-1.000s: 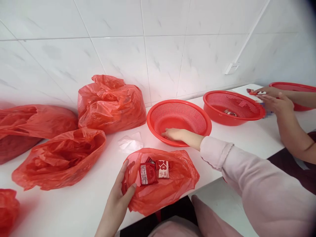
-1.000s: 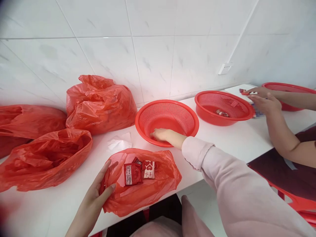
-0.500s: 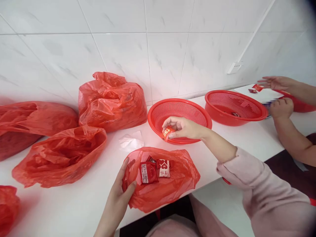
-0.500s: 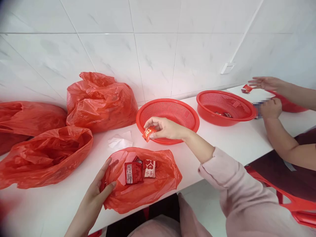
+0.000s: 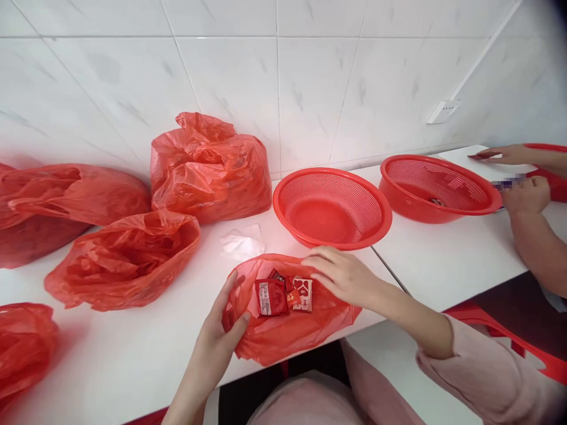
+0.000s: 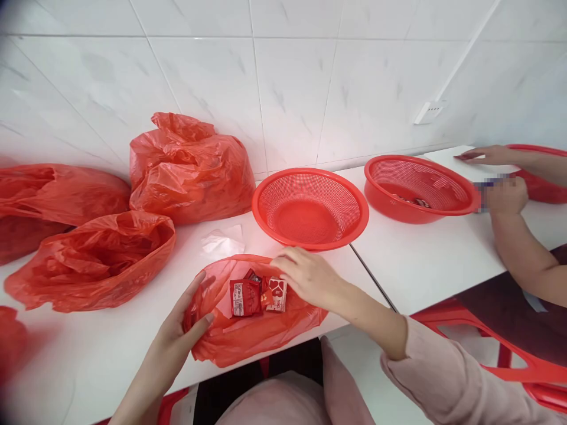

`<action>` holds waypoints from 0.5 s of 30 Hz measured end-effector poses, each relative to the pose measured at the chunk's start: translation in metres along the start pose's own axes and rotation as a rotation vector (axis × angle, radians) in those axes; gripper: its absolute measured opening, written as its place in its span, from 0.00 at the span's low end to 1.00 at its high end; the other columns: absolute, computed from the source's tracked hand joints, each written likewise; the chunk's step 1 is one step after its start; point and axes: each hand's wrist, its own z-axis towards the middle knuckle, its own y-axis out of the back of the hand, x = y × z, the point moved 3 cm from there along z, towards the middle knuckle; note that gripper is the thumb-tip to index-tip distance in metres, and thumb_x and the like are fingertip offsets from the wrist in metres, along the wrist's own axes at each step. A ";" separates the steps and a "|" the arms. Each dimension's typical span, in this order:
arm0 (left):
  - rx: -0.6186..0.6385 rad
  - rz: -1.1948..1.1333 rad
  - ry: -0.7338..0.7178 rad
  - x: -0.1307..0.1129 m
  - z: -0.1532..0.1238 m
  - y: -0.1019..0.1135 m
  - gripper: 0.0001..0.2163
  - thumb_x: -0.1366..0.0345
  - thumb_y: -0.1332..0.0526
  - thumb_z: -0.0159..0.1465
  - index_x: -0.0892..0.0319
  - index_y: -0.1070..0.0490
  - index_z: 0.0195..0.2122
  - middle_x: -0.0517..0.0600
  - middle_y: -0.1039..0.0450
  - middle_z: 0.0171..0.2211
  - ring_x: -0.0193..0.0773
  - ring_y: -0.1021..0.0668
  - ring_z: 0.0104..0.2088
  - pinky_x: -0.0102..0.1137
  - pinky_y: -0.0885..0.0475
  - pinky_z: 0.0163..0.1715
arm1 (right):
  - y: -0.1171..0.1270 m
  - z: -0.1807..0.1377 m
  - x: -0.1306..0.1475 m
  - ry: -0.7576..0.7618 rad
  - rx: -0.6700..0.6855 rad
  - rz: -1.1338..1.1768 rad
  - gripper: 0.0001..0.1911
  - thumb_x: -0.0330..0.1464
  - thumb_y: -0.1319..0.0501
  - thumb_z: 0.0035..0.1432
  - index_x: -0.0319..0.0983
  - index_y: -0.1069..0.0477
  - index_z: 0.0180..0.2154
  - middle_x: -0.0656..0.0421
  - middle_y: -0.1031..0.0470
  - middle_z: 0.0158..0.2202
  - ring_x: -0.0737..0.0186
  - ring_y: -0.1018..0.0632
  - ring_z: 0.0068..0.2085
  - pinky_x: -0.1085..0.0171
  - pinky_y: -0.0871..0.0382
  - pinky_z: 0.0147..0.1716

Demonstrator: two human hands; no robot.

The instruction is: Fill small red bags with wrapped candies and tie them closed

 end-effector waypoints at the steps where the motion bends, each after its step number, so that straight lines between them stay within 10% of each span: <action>1: -0.017 0.035 -0.013 -0.002 -0.002 0.002 0.31 0.58 0.39 0.63 0.48 0.46 0.67 0.51 0.44 0.67 0.47 0.39 0.65 0.39 0.43 0.64 | 0.006 -0.006 -0.004 -0.025 -0.027 -0.051 0.15 0.28 0.48 0.65 0.39 0.30 0.51 0.50 0.28 0.50 0.53 0.26 0.49 0.54 0.30 0.48; 9: -0.157 0.230 0.039 -0.008 -0.026 0.023 0.36 0.50 0.38 0.59 0.43 0.51 0.67 0.53 0.43 0.65 0.41 0.22 0.41 0.33 0.22 0.31 | 0.027 -0.072 -0.017 -0.645 0.205 0.092 0.19 0.41 0.45 0.62 0.46 0.36 0.53 0.56 0.23 0.41 0.56 0.23 0.37 0.57 0.29 0.38; 15: -0.033 0.353 0.189 0.014 -0.038 0.040 0.27 0.42 0.39 0.56 0.56 0.32 0.48 0.48 0.26 0.31 0.42 0.23 0.31 0.33 0.27 0.28 | 0.031 -0.078 -0.011 -0.688 0.137 0.243 0.13 0.42 0.47 0.63 0.42 0.36 0.30 0.63 0.30 0.27 0.64 0.32 0.28 0.65 0.37 0.29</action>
